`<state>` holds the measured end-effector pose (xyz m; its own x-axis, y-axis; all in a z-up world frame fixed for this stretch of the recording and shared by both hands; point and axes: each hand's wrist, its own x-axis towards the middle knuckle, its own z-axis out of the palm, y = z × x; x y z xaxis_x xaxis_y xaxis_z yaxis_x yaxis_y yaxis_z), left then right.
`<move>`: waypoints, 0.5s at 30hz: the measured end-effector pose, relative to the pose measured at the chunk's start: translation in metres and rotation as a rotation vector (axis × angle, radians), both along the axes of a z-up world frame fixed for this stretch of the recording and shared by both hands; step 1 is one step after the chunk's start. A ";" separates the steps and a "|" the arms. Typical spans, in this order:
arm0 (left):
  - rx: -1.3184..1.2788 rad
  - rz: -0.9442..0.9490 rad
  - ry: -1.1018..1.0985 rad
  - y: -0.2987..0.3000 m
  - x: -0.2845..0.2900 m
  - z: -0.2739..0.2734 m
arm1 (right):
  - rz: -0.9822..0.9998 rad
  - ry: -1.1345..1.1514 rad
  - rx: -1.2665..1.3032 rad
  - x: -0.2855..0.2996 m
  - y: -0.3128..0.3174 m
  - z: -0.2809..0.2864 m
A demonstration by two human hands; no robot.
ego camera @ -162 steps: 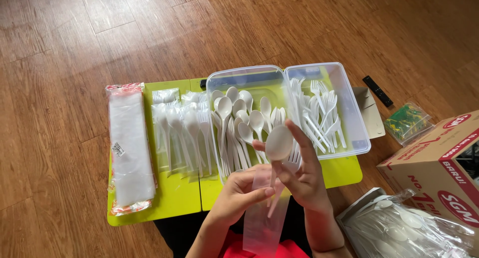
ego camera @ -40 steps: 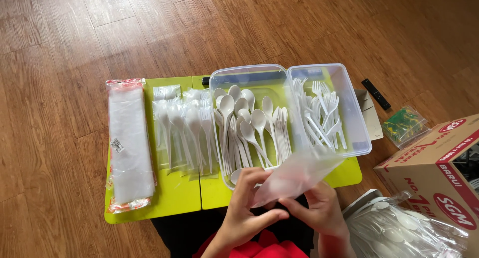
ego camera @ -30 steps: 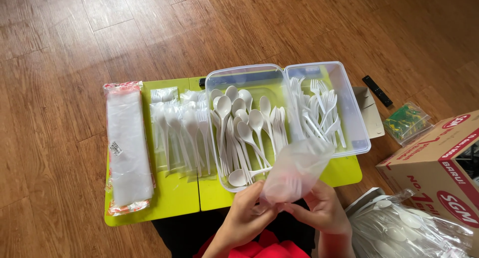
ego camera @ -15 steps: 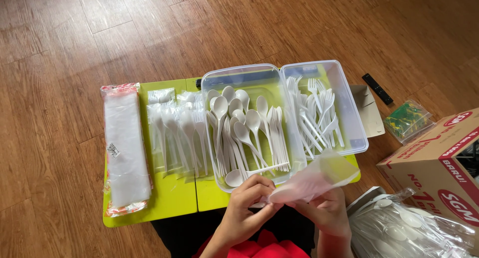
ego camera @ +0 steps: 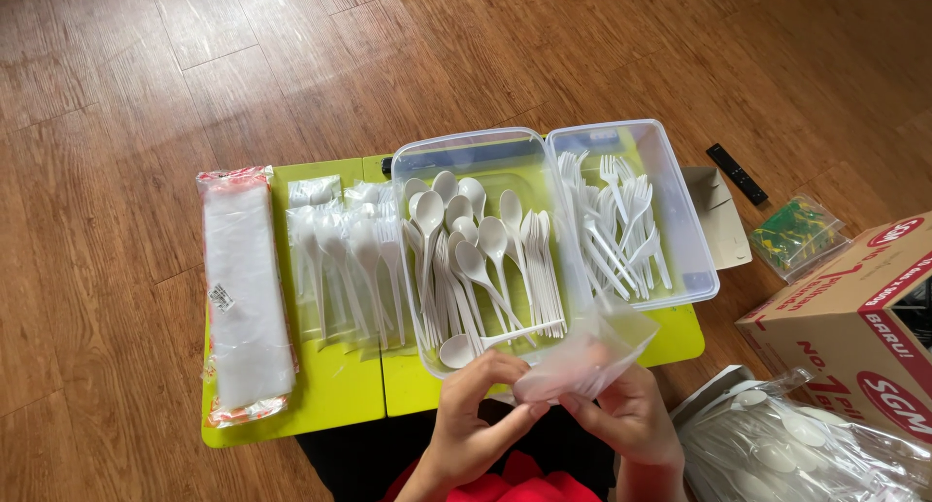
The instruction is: The person places plastic spoons and forks into individual plastic sleeves by hand and then stacks the packaged cutlery on the table.
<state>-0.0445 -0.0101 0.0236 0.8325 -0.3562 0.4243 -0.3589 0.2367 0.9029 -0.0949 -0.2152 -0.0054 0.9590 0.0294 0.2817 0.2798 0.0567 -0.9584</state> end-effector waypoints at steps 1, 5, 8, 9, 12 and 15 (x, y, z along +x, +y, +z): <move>0.000 0.001 0.001 -0.001 -0.002 -0.002 | 0.001 0.001 0.000 -0.002 -0.002 -0.003; 0.020 0.017 0.017 -0.002 -0.005 -0.003 | -0.040 0.079 -0.025 -0.004 0.001 0.000; 0.011 0.044 -0.016 -0.001 -0.002 0.002 | -0.039 0.081 -0.031 -0.001 0.004 0.006; 0.003 0.057 -0.030 0.000 -0.001 0.004 | -0.035 0.060 -0.053 0.000 0.005 0.008; 0.071 0.133 -0.062 0.003 0.000 0.001 | -0.083 0.019 -0.096 0.001 0.006 0.003; 0.034 0.002 -0.110 0.007 0.001 0.004 | -0.118 0.076 -0.090 -0.005 0.002 -0.011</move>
<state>-0.0430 -0.0032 0.0279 0.7825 -0.3702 0.5006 -0.4564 0.2059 0.8656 -0.0994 -0.2133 -0.0161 0.9758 -0.0631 0.2094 0.2058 -0.0594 -0.9768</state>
